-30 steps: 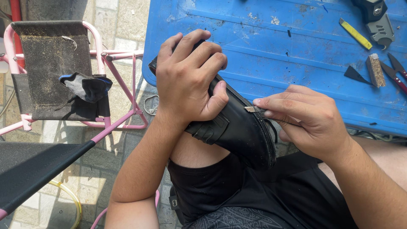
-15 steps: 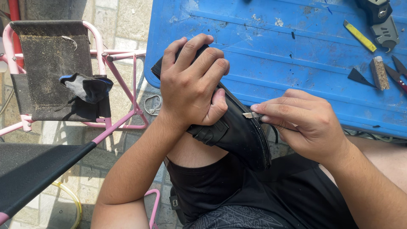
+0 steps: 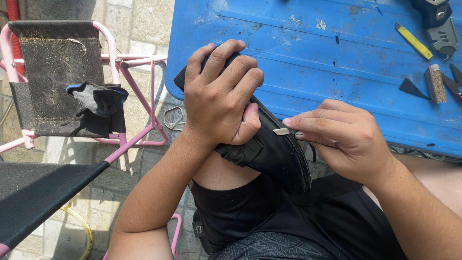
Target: The person uses a utility knife to scrape and trim the edges of a black shoe. They hold the shoe steady with one hand while carefully working the blade along the seams and sole. The person turns the shoe over to inspect the sole and continues scraping different areas.
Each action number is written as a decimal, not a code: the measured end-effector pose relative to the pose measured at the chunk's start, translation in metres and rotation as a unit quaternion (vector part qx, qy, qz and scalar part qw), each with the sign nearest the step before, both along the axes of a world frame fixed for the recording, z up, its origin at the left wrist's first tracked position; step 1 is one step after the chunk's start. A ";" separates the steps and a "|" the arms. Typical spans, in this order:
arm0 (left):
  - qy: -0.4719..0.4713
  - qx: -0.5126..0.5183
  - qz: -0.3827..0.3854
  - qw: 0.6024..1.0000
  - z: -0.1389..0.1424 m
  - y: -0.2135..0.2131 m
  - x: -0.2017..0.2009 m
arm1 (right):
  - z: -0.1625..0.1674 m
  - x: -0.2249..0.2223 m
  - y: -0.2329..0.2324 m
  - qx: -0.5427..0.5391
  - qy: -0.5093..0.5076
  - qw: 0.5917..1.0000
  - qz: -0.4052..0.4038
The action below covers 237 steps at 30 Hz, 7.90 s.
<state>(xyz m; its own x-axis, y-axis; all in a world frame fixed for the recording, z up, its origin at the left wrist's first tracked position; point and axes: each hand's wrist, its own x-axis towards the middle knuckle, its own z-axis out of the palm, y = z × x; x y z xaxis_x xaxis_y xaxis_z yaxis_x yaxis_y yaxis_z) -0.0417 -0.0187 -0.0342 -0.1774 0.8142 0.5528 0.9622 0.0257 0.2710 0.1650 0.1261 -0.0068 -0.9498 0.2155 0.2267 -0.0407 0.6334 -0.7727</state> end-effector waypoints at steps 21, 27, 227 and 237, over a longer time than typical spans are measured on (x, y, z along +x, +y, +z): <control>-0.005 0.000 0.003 1.000 -0.004 -0.001 -0.001 | 0.003 -0.008 0.001 0.019 -0.004 1.000 0.005; -0.008 -0.002 0.004 1.000 -0.002 -0.001 0.000 | 0.005 -0.004 0.005 0.012 -0.028 1.000 0.000; -0.127 -0.003 0.016 0.992 0.074 -0.047 0.059 | -0.039 0.072 0.013 -0.388 0.040 0.905 -0.169; -0.116 -0.114 0.088 0.983 0.043 -0.061 0.101 | -0.035 0.059 0.033 -0.559 -0.076 0.793 -0.230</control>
<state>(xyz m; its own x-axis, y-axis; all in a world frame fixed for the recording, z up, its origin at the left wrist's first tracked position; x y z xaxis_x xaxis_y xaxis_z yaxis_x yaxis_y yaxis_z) 0.0590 -0.0801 0.0084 -0.4264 0.8579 0.2869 0.8501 0.2716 0.4513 0.2244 0.1592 -0.0417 -0.7110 0.5318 -0.4602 0.1439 -0.5306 -0.8354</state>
